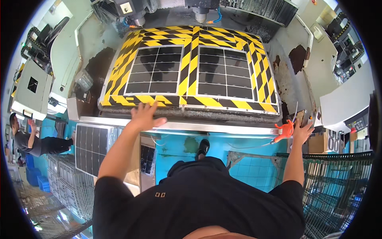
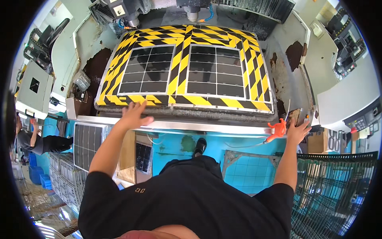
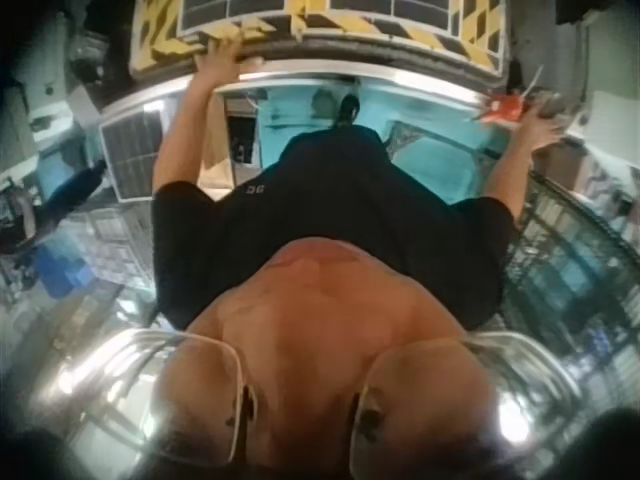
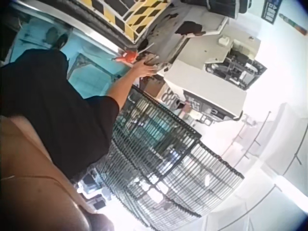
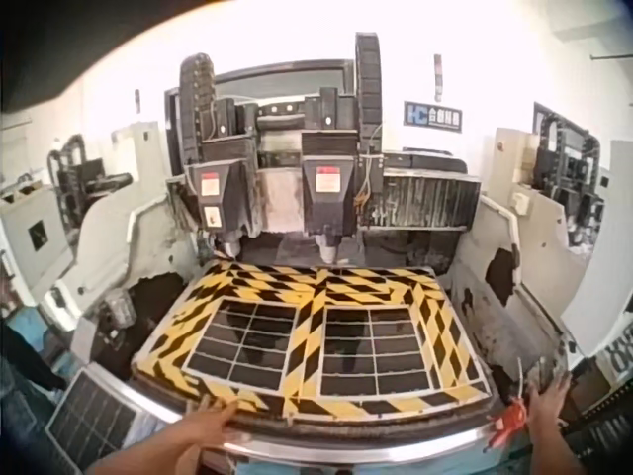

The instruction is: Operating a CNC machine to process components, including loading materials, using an air gun for cleaning, and inspecting finished parts.

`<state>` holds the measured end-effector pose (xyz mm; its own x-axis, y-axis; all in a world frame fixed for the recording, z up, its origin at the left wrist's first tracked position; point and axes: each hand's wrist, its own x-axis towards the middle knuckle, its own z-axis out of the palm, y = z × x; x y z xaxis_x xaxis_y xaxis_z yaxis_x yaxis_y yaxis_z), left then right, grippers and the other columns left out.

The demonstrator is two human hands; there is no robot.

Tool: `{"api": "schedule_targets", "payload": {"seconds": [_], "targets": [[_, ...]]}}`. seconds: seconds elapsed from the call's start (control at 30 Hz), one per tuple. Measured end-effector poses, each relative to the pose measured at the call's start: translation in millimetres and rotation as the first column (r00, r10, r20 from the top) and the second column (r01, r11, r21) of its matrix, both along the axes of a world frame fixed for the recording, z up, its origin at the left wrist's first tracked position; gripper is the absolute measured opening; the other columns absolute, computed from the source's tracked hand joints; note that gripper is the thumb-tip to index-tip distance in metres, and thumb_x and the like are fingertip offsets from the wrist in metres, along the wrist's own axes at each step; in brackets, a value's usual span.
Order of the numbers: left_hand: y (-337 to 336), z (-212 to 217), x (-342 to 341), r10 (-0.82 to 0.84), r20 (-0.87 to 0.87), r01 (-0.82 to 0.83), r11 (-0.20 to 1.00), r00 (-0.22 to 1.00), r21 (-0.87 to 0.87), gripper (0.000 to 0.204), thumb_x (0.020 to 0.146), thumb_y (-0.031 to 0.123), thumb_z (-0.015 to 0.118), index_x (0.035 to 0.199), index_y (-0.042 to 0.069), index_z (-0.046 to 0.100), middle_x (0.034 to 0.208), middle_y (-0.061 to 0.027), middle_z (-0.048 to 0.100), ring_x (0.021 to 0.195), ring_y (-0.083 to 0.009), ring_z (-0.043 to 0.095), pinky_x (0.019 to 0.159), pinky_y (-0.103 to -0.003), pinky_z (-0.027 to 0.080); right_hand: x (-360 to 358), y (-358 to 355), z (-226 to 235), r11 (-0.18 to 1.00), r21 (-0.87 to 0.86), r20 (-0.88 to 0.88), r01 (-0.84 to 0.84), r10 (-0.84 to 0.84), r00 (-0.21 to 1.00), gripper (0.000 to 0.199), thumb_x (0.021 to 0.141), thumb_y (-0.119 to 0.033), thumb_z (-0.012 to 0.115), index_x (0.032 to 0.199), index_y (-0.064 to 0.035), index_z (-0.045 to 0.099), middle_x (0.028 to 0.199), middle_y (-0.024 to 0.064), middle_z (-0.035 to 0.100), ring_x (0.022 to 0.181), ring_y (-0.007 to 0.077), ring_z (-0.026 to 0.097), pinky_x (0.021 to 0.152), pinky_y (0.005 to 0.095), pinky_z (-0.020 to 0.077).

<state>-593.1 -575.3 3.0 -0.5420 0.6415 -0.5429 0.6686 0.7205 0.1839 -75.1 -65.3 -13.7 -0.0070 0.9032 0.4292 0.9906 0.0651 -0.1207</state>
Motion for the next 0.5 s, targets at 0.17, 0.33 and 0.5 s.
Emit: {"api": "schedule_targets", "payload": {"seconds": [0.17,0.33,0.5], "targets": [[-73.0,15.3,19.8,0.220,-0.187,-0.212,0.975,0.957,0.065,0.113,0.064,0.066,0.081,0.156,0.022,0.030,0.163,-0.0162,0.020,0.151,-0.0460,0.005,0.108,-0.079,0.005,-8.1,0.8,3.3,1.000,-0.001,0.050,0.022,-0.022,0.999,0.089,0.089,-0.060,0.059,0.154,-0.0093,0.026,0.153,0.0372,0.025,0.137,0.0502,0.038,0.114,0.0508,0.0331],[-65.8,13.7,8.7,0.165,-0.198,-0.175,0.984,0.966,-0.035,0.106,0.066,0.067,0.079,0.151,0.019,0.039,0.153,-0.0147,0.041,0.149,-0.0393,0.020,0.108,-0.078,0.010,-22.2,-19.9,14.8,0.996,-0.004,0.170,0.090,-0.088,0.982,0.078,0.093,-0.053,0.057,0.152,-0.0076,0.031,0.150,0.0350,0.032,0.134,0.0482,0.042,0.111,0.0516,0.0360],[-88.2,1.5,-3.3,-0.162,-0.364,0.249,0.947,0.917,0.204,0.089,0.066,0.066,0.077,0.137,0.016,0.056,0.134,-0.0088,0.061,0.133,-0.0286,0.049,0.116,-0.054,0.028,21.5,-78.9,-48.4,0.759,0.097,-0.037,-0.643,0.649,0.760,0.051,0.101,-0.027,0.046,0.143,0.0018,0.042,0.151,0.0279,0.037,0.140,0.0475,0.033,0.117,0.0517,0.0261]]}}
